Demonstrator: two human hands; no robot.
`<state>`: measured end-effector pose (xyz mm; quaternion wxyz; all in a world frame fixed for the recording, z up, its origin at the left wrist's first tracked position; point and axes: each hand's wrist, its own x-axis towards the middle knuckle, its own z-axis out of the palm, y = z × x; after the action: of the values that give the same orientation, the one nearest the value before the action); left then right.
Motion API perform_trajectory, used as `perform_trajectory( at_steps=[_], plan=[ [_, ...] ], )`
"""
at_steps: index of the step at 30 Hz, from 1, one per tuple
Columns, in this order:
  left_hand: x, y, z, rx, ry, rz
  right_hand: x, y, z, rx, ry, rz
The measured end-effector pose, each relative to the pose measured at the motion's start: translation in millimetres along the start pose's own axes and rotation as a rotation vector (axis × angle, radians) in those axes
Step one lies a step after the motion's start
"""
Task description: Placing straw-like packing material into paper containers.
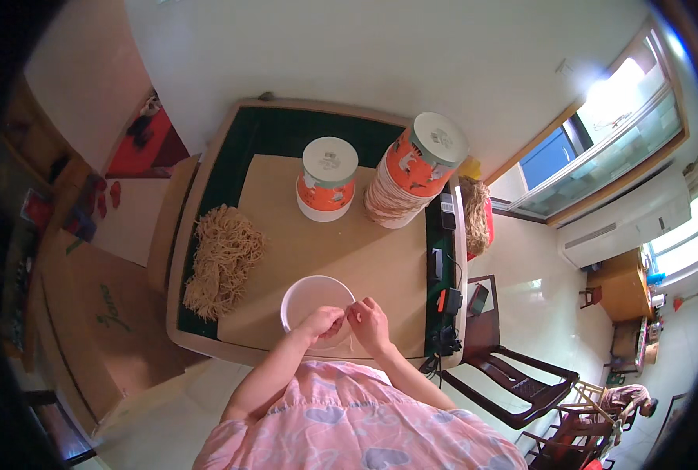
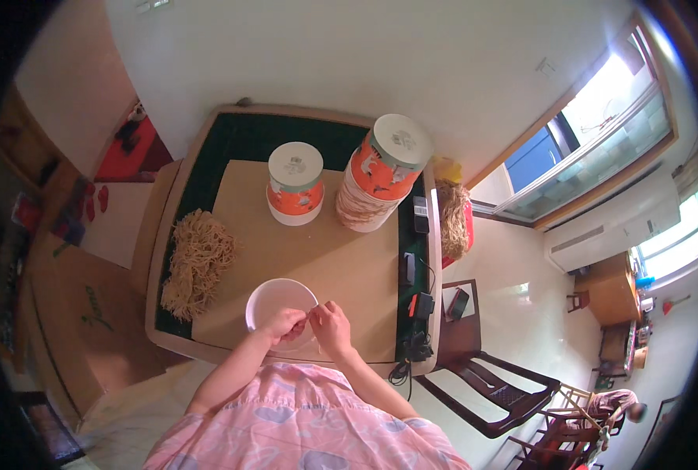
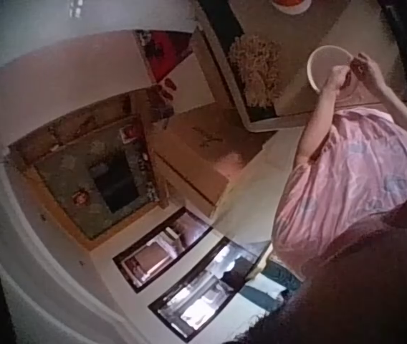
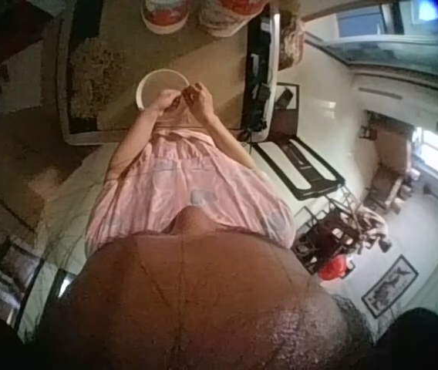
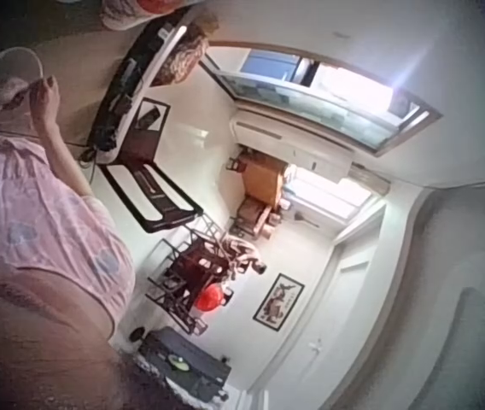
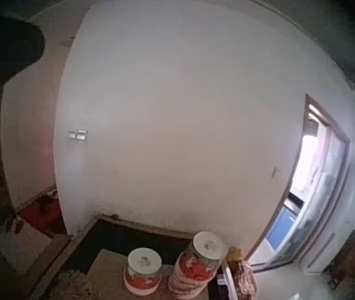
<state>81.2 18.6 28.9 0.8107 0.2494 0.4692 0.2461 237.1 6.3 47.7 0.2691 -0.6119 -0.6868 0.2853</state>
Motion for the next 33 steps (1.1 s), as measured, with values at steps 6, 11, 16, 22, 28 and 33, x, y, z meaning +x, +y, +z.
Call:
perform_trajectory(
  at_steps=[6, 11, 16, 22, 28, 33],
  plan=[
    [6, -10, 5, 0.017, 0.171, -0.026, -10, 1, 1, -0.060, 0.105, -0.180],
    [15, -3, 2, -0.145, 0.124, -0.130, -16, -4, 2, -0.041, 0.117, -0.195],
    [19, -2, -2, -0.183, 0.030, -0.143, -16, 1, 2, 0.026, 0.110, -0.236],
    [23, -7, -9, -0.425, 0.057, -0.173, -4, -5, -3, -0.026, 0.131, -0.321],
    [23, -13, -12, -0.300, 0.086, -0.061, 5, -2, 1, 0.005, 0.135, -0.330],
    [22, -15, -6, -0.167, 0.198, 0.020, 10, 3, 6, 0.046, 0.153, -0.264]
  ],
)
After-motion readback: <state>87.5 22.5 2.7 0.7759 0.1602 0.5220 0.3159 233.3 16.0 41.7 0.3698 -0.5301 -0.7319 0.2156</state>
